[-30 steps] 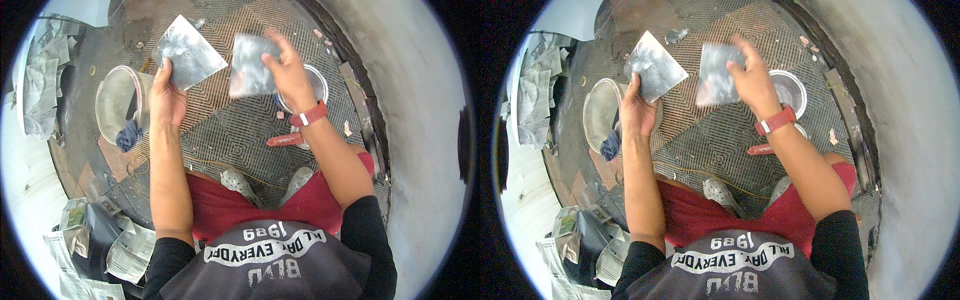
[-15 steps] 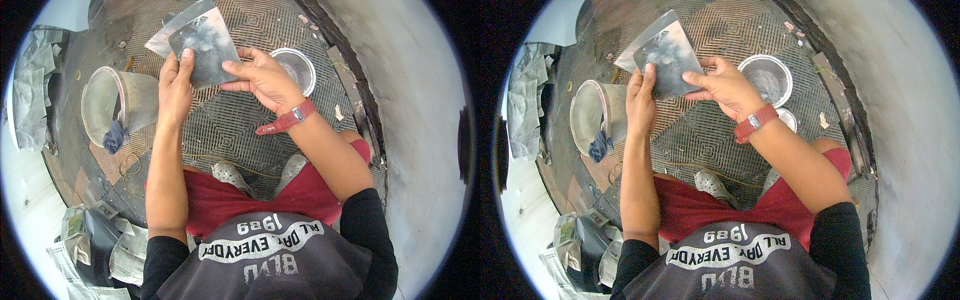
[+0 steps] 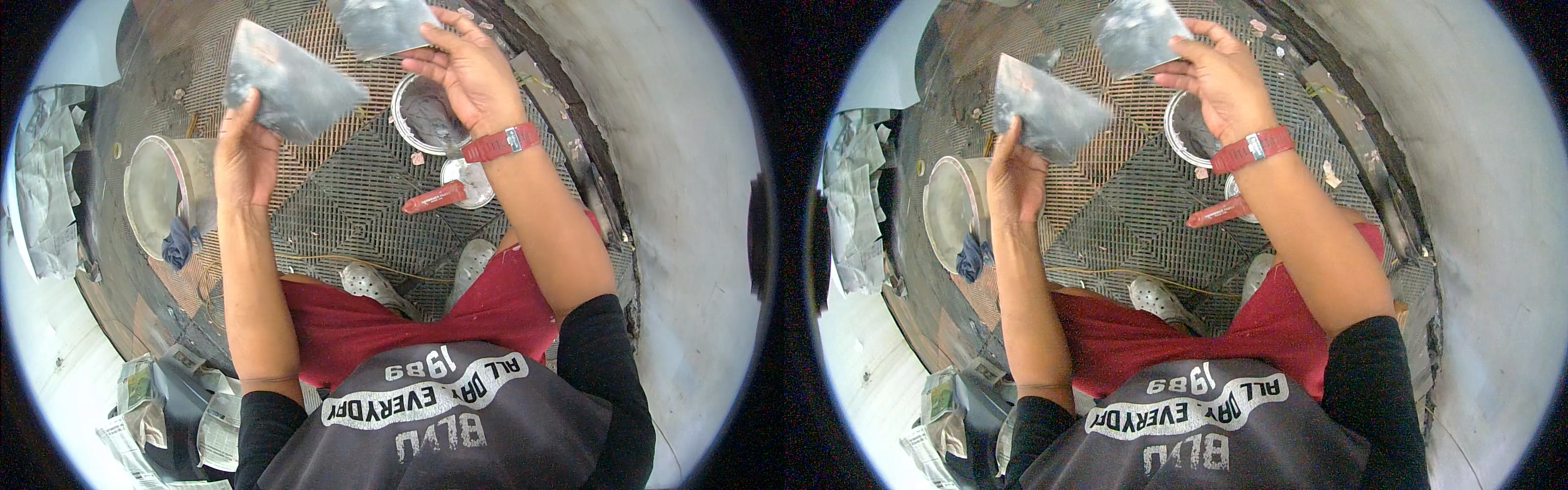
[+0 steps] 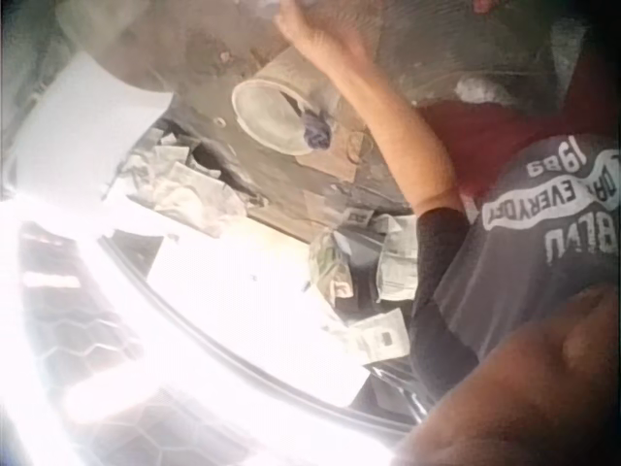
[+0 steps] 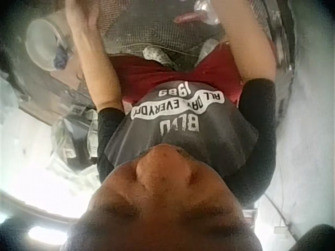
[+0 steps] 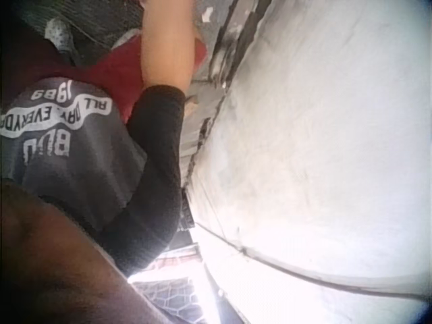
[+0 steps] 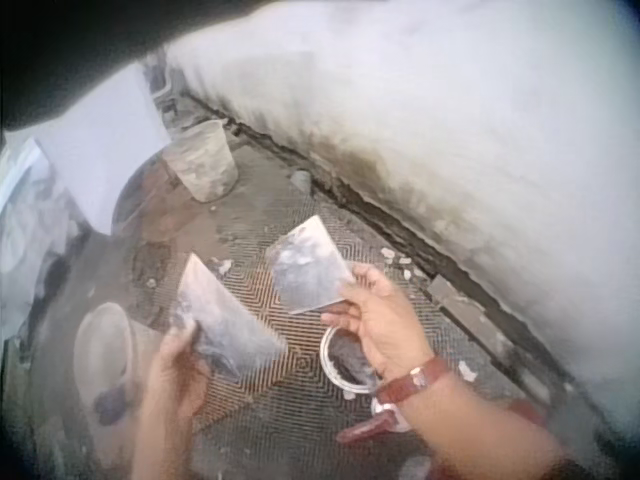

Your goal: The person sits on the floor and handles two sanding blocks, then uses a brush to apply a substance from a paint can onto one block. They stand and rub the sanding blocks on the side of a black car, focusing on the area near the side mirror and door panel.

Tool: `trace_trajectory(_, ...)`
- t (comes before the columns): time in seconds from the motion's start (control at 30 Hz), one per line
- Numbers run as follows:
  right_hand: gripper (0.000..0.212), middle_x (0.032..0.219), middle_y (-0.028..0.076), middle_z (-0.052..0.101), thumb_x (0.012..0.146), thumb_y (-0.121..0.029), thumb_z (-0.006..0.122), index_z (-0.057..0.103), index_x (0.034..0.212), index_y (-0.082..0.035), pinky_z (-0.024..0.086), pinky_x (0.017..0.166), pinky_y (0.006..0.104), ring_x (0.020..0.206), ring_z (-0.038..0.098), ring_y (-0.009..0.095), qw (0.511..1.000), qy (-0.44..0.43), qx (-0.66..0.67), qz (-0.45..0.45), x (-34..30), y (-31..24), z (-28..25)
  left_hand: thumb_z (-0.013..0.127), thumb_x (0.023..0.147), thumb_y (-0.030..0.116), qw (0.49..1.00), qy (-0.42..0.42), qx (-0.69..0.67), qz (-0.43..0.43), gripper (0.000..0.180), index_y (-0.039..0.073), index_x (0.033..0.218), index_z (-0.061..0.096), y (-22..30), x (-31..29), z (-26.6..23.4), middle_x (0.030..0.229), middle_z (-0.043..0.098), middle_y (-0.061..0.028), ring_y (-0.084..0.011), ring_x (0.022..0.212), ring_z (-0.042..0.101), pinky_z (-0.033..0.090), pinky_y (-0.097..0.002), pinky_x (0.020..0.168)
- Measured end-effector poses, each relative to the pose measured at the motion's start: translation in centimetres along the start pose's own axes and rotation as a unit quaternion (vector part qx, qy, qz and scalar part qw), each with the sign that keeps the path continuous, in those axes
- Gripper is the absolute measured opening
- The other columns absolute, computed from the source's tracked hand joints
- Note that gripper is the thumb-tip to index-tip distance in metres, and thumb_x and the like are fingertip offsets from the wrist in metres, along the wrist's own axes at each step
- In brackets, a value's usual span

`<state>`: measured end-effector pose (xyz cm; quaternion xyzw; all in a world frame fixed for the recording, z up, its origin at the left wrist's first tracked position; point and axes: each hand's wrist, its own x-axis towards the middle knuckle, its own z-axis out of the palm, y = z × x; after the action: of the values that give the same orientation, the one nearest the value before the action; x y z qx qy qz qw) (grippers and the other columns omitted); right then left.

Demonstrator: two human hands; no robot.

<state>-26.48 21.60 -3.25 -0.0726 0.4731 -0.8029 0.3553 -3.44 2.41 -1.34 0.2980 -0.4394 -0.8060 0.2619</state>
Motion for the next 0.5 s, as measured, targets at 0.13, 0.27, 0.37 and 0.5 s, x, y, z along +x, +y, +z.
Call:
trace_trajectory(0.13,0.035,0.117,0.017,0.076,0.105,-0.011,0.071,0.061,0.135,0.005,0.068,0.084,0.0365,0.095,0.079,0.027,0.993,-0.084,-0.032,0.070,-2.2,-0.6,0.7,0.076,0.103,0.027,0.988,-0.070,-0.042,-0.128,0.041,0.003,0.136,0.068,-1.6,-1.4,4.1,0.133,0.073,-0.0067,-0.0201,0.127,0.067,0.053,-0.0411,0.111)
trace_trajectory(0.27,0.040,0.117,0.009,0.077,0.103,-0.027,0.076,0.067,0.132,0.000,0.064,0.081,0.0371,0.095,0.077,0.021,0.957,-0.189,-0.186,0.114,-3.4,-1.7,-0.3,0.072,0.105,0.026,0.991,-0.043,0.014,-0.123,0.039,0.003,0.136,0.068,-2.3,-1.4,5.1,0.130,0.074,-0.0069,-0.0195,0.119,0.070,0.057,-0.0386,0.106)
trace_trajectory(0.37,0.047,0.114,0.004,0.074,0.090,-0.033,0.087,0.072,0.125,-0.006,0.059,0.084,0.0415,0.104,0.074,0.024,0.794,-0.238,-0.554,-0.070,-4.5,-3.4,-3.3,0.067,0.106,0.024,0.983,0.040,0.160,-0.076,0.034,0.001,0.130,0.072,-1.3,-1.2,5.8,0.113,0.078,-0.0064,-0.0211,0.098,0.076,0.061,-0.0375,0.092)
trace_trajectory(0.5,0.037,0.112,0.010,0.072,0.085,-0.026,0.086,0.075,0.116,-0.008,0.058,0.090,0.0477,0.107,0.071,0.035,0.637,-0.285,-0.707,-0.116,-7.1,-0.9,-7.9,0.072,0.098,0.024,0.832,-0.101,0.543,-0.050,0.033,-0.002,0.118,0.078,-1.4,-1.0,3.1,0.105,0.080,-0.0140,-0.0245,0.090,0.076,0.059,-0.0380,0.083)
